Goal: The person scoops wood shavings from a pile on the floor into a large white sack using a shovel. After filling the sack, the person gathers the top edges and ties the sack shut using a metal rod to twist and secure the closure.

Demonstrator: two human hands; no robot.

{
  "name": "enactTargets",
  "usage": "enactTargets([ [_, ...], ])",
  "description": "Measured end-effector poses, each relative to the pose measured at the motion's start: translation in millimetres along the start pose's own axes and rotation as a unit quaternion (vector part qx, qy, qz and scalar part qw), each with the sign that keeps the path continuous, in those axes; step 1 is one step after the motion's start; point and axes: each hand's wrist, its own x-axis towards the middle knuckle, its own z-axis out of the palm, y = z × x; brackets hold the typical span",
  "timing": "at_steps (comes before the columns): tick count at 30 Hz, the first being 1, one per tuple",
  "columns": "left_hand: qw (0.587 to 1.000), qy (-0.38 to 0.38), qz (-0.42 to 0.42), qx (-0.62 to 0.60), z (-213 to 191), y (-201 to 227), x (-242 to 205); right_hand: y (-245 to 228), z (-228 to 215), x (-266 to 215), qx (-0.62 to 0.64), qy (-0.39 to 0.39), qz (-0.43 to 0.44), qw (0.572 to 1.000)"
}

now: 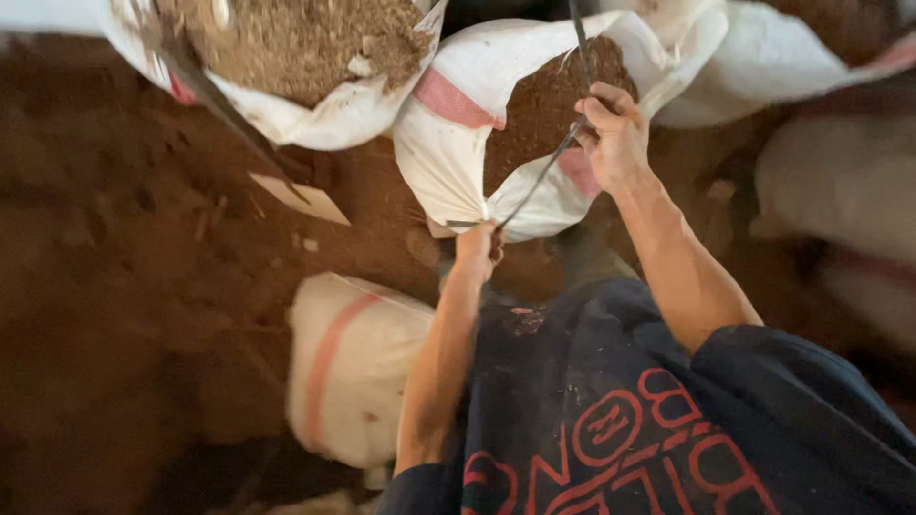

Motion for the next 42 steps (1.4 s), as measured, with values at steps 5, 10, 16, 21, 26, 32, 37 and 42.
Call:
enactTargets([
  [5, 0.919, 0.071, 0.247, 0.299, -19.4, 26.3, -40.0, 36.3, -1.9, -44.5, -0.027, 0.16, -0.014, 0.987],
  [10, 0.73, 0.052, 0.518, 0.443, -3.2, 51.4, -46.9, 83.1, -23.0, -74.5, 0.032, 0.153, 0.015, 0.988],
  [16, 0.592, 0.008, 0.436, 0.678, 73.4, 43.6, 3.9, 127.8, -64.6, -64.1, 0.055, 0.211, 0.049, 0.975],
  [21, 0.599, 0.069, 0.231, 0.764, 90.5, 28.6, 56.5, 153.6, -113.4, -41.6, 0.021, 0.212, 0.08, 0.974],
  [26, 0.687, -0.065, 0.156, 0.707, 82.1, 12.8, 96.1, 164.3, -130.5, -37.5, -0.059, 0.205, 0.103, 0.971],
  [32, 0.779, -0.144, 0.021, 0.61, 65.5, 11.3, 105.7, 187.7, -109.6, -43.6, -0.101, 0.21, 0.071, 0.97],
  [37, 0.801, -0.214, -0.019, 0.558, 54.9, 3.4, 107.7, 204.3, -100.5, -58.2, -0.027, 0.241, 0.098, 0.965],
  [42, 0.803, -0.31, -0.138, 0.49, 53.1, -9.2, 126.9, 218.4, -93.7, -66.6, -0.009, 0.29, 0.094, 0.952],
])
